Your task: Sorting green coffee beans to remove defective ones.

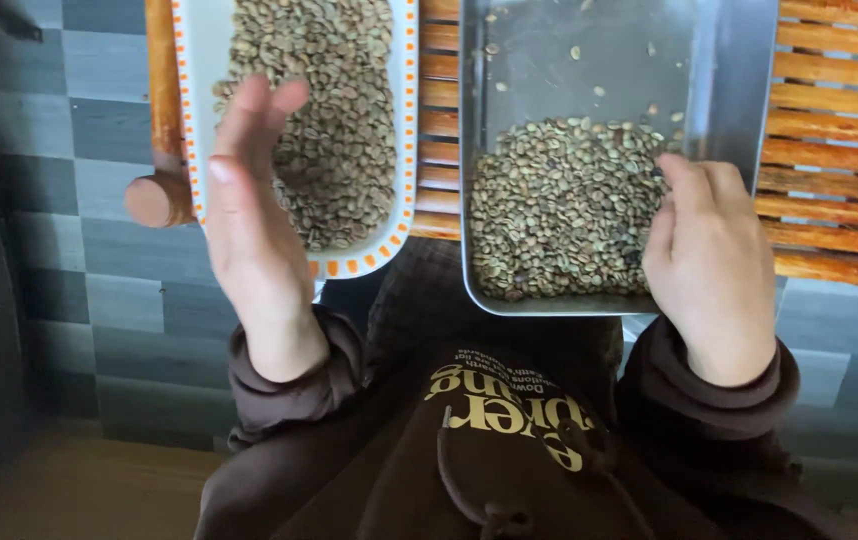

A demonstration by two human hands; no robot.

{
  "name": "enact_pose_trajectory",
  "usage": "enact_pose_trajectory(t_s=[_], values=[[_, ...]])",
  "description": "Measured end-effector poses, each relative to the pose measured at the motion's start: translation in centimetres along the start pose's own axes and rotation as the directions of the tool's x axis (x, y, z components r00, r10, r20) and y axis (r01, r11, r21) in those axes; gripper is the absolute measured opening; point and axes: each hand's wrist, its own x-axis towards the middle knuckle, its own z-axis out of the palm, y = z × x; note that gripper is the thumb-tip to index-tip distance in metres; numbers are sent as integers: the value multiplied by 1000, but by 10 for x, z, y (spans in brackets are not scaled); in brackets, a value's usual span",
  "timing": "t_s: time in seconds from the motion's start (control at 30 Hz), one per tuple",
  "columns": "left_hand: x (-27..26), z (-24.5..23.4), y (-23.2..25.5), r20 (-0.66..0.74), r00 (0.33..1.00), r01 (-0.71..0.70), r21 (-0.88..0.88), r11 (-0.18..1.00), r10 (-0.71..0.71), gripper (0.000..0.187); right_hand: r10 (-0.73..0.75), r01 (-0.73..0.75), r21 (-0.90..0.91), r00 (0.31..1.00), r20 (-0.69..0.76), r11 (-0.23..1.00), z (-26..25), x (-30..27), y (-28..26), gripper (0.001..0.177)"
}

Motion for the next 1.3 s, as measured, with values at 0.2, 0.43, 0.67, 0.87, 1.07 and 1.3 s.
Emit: enact_pose_trajectory(t_s=[0.2,0.43,0.67,0.87,1.07,1.3], values=[[-6,-25,7,-113,994,-11,-45,999,6,55,-52,49,26,990,131,998,4,6,-7,45],[-14,-5,23,-103,995,11,173,985,7,35,-320,275,248,933,163,929,9,14,-27,48],[-8,22,30,222,974,-144,447,883,46,14,-331,237,480,936,120,845,-2,15,-5,52],[2,66,23,610,778,-527,507,682,148,22,-186,131,418,978,93,899,-14,14,-12,40],[8,95,6,676,735,-575,581,576,53,16,-272,242,313,961,57,918,14,19,-8,28],[5,99,0,674,738,-560,626,543,-17,15,-211,150,394,971,116,907,7,29,-43,26]])
